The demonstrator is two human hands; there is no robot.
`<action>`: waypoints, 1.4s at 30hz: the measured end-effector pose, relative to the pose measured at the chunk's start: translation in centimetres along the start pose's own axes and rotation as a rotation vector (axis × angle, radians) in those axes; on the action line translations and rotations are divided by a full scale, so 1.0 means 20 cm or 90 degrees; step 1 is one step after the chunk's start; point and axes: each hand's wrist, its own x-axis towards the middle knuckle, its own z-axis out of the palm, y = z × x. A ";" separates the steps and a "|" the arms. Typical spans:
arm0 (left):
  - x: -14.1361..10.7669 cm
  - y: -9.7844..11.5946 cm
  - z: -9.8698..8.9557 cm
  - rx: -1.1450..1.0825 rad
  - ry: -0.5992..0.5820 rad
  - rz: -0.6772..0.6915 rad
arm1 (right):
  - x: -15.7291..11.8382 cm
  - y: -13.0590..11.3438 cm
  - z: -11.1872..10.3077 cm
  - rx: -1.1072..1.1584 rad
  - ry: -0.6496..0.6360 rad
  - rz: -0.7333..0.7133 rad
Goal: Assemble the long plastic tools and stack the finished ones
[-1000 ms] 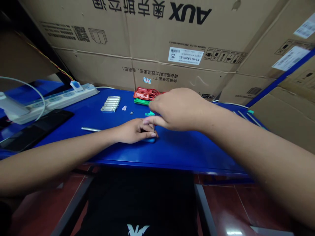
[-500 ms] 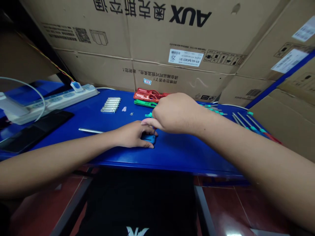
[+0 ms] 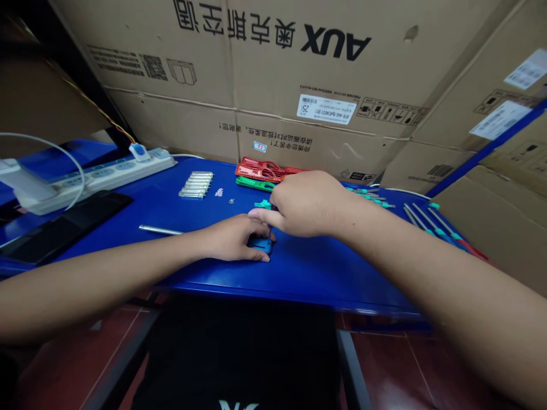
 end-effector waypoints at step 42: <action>-0.03 0.02 -0.08 0.009 -0.031 -0.032 | -0.11 0.21 0.08 0.197 0.128 -0.167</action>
